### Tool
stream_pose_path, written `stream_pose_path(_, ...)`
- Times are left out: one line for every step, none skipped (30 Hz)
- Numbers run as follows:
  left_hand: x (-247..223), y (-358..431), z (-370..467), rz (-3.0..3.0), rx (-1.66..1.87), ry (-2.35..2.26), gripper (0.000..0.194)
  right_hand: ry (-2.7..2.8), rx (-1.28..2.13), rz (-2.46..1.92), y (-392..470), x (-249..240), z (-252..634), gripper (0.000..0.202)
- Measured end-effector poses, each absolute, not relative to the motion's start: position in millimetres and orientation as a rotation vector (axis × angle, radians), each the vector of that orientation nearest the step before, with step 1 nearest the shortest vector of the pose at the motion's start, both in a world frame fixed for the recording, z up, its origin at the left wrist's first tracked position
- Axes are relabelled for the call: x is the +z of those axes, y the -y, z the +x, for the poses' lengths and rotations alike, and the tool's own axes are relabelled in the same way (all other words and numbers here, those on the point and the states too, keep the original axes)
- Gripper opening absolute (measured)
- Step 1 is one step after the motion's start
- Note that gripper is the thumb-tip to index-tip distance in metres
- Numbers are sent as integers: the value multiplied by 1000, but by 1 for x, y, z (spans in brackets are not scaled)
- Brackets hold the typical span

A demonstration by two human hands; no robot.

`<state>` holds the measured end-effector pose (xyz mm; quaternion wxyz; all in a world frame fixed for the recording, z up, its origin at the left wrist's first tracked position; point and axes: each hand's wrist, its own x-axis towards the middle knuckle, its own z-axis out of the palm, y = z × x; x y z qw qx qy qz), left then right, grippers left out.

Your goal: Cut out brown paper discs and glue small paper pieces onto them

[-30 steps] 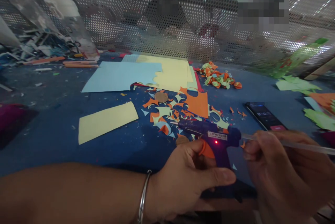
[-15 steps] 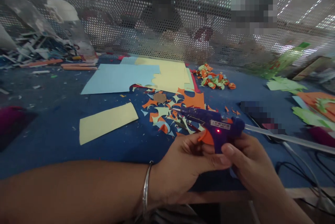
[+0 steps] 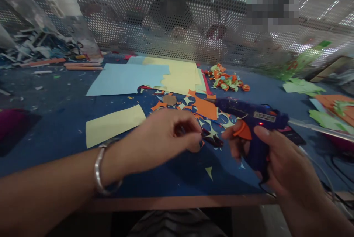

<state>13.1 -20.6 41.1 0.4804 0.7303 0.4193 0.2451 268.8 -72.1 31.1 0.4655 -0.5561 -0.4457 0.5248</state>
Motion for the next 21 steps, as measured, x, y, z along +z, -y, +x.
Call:
stream_pose_path(42,14,1,1858,678,-1122,19,1136,1296,-1335,70,34,270,41)
stream_pose_path(40,8,-9,1909,691,-1212,22,1169,1291,-1309,68,36,271,41)
stream_pose_path(38,3,-17,1948,649,-1273,26,1196,1278,-1306,66,38,271,40)
stream_pose_path(35,-1,-23,1979,583,-1306,32,1221,1265,-1328,64,40,270,39)
stream_pose_path(32,-4,-26,2004,521,-1324,38,1241,1243,-1363,62,42,269,40)
stream_pose_path(30,-6,-27,2017,464,-1324,43,1260,1213,-1407,61,44,267,41)
stream_pose_path(27,-6,-26,2022,431,-1317,47,1281,1174,-1447,59,46,266,42)
stream_pose_path(25,-6,-24,2022,417,-1307,49,1311,1136,-1467,57,48,264,41)
stream_pose_path(24,-6,-21,2019,413,-1295,48,1346,1096,-1472,54,51,262,38)
stream_pose_path(23,-5,-18,2019,412,-1287,45,1401,1074,-1466,51,52,261,36)
stream_pose_path(22,-4,-16,2023,412,-1283,40,1473,1073,-1458,47,54,260,35)
stream_pose_path(22,-4,-14,2031,408,-1279,36,1537,1061,-1468,43,55,259,36)
stream_pose_path(22,-4,-13,2041,401,-1279,33,1609,1067,-1480,39,55,259,38)
stream_pose_path(21,-4,-13,2049,392,-1277,30,1680,1076,-1489,35,54,260,42)
stream_pose_path(21,-4,-13,2051,388,-1270,29,1739,1067,-1495,32,53,261,46)
stream_pose_path(20,-4,-14,2047,381,-1259,28,1797,1078,-1482,29,51,261,50)
stream_pose_path(19,-5,-16,2041,373,-1250,27,1825,1083,-1471,26,48,262,51)
stream_pose_path(19,-6,-17,2039,364,-1243,24,1839,1079,-1454,24,46,262,52)
stream_pose_path(18,-6,-18,2045,357,-1240,21,1853,1075,-1436,23,43,263,54)
stream_pose_path(18,-7,-18,2057,348,-1243,17,1858,1061,-1427,22,41,263,56)
stream_pose_path(17,-8,-18,2073,335,-1246,13,1867,1053,-1427,22,39,263,58)
